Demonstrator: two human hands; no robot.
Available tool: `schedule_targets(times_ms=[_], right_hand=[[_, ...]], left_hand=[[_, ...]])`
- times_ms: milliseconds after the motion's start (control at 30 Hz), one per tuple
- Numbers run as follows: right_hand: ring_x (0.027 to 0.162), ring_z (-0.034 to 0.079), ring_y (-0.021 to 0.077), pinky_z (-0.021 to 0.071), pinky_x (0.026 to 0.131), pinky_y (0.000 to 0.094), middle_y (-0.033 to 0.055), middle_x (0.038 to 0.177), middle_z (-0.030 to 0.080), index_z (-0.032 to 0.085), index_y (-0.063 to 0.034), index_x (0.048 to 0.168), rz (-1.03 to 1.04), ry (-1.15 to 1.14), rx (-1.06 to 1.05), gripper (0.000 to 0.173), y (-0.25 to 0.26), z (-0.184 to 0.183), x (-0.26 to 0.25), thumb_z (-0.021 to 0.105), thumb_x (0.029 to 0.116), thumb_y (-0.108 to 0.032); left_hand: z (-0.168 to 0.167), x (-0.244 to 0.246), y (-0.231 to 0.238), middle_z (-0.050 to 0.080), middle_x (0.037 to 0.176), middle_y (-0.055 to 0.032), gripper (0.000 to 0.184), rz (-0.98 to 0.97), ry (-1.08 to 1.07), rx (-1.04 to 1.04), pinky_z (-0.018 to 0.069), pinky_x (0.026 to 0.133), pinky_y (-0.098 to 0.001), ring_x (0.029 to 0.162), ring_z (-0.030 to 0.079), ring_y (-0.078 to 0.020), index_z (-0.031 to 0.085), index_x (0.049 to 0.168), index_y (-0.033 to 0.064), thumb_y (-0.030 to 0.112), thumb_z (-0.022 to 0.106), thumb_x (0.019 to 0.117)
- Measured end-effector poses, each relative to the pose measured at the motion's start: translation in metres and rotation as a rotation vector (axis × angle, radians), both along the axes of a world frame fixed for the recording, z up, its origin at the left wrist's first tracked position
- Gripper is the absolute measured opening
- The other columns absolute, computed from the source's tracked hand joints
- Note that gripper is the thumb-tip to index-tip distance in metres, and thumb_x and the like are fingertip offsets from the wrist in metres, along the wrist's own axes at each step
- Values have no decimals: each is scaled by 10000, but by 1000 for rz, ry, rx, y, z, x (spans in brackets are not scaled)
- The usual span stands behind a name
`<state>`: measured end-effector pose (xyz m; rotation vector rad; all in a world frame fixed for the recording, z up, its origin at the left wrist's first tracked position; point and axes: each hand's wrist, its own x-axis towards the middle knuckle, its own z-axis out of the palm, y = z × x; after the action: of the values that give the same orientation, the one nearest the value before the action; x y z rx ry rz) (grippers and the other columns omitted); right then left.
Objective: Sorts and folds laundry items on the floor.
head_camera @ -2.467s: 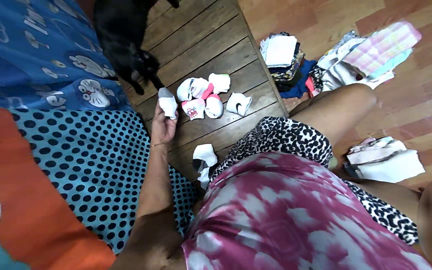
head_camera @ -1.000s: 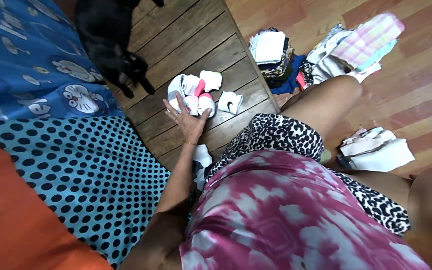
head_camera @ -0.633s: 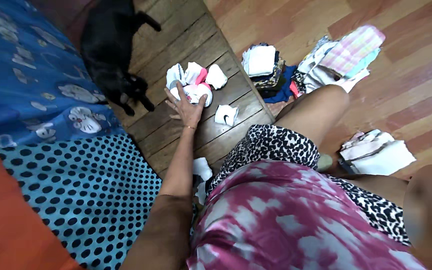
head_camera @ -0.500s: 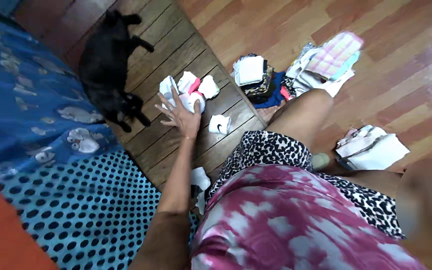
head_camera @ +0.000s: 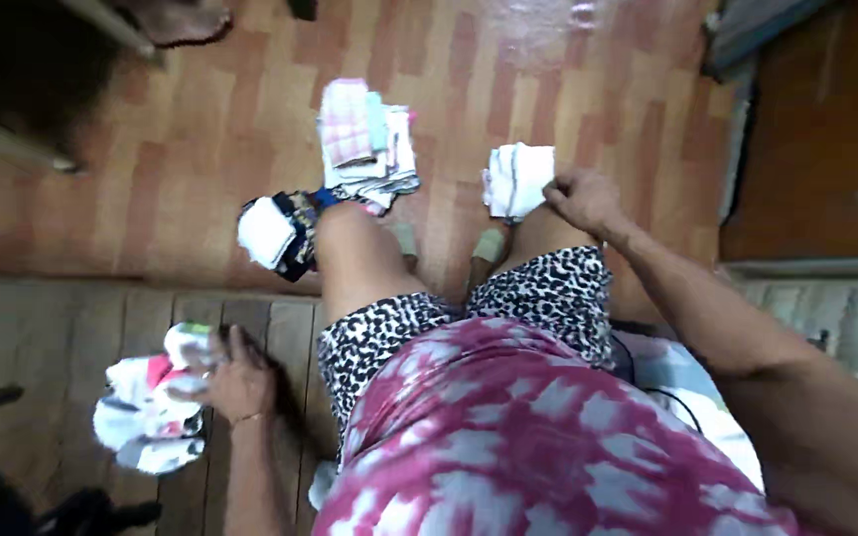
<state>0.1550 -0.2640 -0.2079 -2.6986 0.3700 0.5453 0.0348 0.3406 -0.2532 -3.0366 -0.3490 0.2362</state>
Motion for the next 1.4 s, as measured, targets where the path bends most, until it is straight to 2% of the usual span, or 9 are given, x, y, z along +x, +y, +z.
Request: schedule_targets(times_ms=[167,267,400,500,733,867,1033,1300,1400], right_hand=[[1114,675,258,550,974,464,163,1296,658,606,-55,1358,-474,-272,512,388,-39,-21,-24,538,1060,-294],[1082,653,226,562,849,409,115,1336,614,521,-96,1438,-955,-207,766,451,-72,-39,-57,549,1054,-331],[1068,638,224,549,853,401,102,1335,597,509,-136,1440,-1307,-96,827,459,-120,-72,-121,580,1028,-326],[1109,630,230,555,881,388,108,1353,575,484,-118,1453,-1472,-119,880,471,-143,-89,-160,582,1029,-297],[1002,667,206,579,811,353,105,1292,612,493,-102,1442,-1734,-178,922,456,-159,-131,-208,576,1025,-267],[1116,635,223,551,888,371,108,1379,578,461,-113,1475,-1717,-150,964,503,-150,-140,-203,586,1039,-332],[1240,600,278,551,957,446,114,1441,552,455,-141,1500,-1585,-234,995,572,-159,-145,-180,646,1005,-356],[1059,680,240,579,889,427,143,1289,653,549,-67,1412,-1397,-258,776,572,-187,-179,-127,764,918,-260],[1147,656,287,559,944,481,178,1312,646,496,-32,1455,-1227,-235,722,723,-174,-202,-89,819,869,-304]], left_hand=[[22,15,-27,338,1638,-188,543,8,-114,-64,96,1057,-870,1513,166,-553,545,1487,221,487,446,1023],[33,30,-47,344,1624,-222,549,-53,-149,-228,98,1064,-864,1505,158,-571,569,1463,161,470,494,1016],[66,71,-81,409,1534,-335,464,-144,-167,-496,198,1220,-609,1471,300,-524,613,1356,-38,276,553,1019],[90,104,-110,417,1515,-346,457,-234,-185,-611,281,1221,-471,1469,345,-448,589,1341,-89,235,537,1023],[83,158,-170,561,1414,-299,440,-579,-44,-432,222,1228,-592,1409,429,-494,651,1295,-38,289,476,1060],[65,161,-186,541,1430,-295,481,-502,-19,-621,374,1174,-440,1378,507,-353,568,1375,-69,264,390,1077],[67,160,-200,540,1437,-289,466,-491,-25,-617,369,1182,-420,1393,496,-344,585,1350,-78,251,404,1073],[67,172,-207,614,1300,-301,418,-492,-55,-600,470,1076,-351,1252,603,-268,608,1243,-133,201,431,1063],[74,177,-218,626,1301,-290,444,-499,-7,-505,443,1105,-410,1278,588,-317,622,1239,-110,227,405,1048]])
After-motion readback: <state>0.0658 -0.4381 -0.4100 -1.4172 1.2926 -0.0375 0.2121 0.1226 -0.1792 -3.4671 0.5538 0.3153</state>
